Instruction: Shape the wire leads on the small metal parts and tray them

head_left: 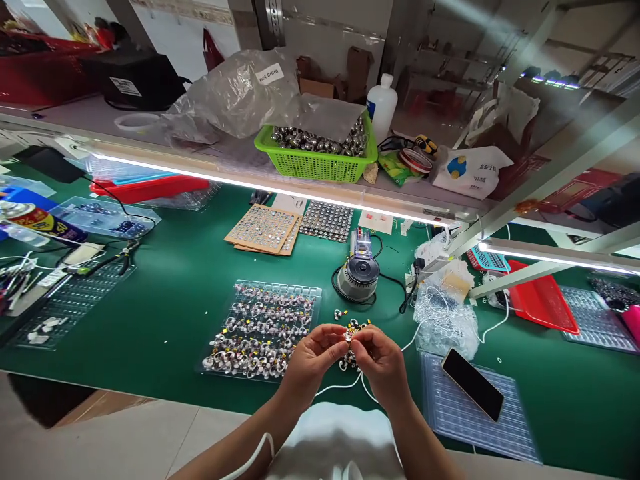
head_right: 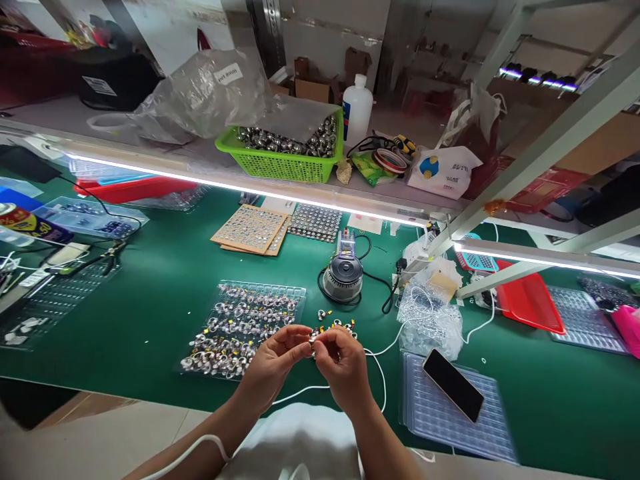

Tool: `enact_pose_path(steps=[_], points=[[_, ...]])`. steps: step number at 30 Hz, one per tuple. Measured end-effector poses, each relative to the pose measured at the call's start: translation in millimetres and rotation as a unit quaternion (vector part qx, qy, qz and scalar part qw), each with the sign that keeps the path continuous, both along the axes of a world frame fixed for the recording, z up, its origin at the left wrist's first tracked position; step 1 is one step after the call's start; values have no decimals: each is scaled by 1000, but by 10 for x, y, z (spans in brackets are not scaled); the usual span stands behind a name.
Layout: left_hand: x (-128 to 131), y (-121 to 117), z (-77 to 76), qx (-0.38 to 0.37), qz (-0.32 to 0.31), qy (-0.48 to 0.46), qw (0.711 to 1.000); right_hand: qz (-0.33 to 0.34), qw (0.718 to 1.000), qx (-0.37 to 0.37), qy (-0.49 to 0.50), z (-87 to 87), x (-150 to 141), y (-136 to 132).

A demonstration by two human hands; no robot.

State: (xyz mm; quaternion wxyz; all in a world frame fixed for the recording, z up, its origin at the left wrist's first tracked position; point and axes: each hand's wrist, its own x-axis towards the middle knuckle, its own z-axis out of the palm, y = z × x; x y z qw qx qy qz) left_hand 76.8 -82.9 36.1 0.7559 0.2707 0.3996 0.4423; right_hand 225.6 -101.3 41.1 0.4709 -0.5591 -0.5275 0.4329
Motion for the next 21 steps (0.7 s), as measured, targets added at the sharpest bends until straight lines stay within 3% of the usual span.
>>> enact_pose_path(steps=[4,7,10,13,18,21], points=[[-2,-17,-10,27,3,2,1000,8,998,-21,63,-20,-26,3],[-14,-48,-36,123,60,75,988,-11,995,-25,92,-19,-96,-21],[-39,-77,-68,252,124,217,935,-62,996,-12,69,-6,-188,-61],[-55,-99,-73,307,135,294,895,-82,996,13,30,-8,-250,-95],[-76,-102,-9,289,103,276,911,-70,996,47,-22,-50,-240,-109],[-137,-64,52,236,27,252,938,-46,996,63,-35,-61,-190,-99]])
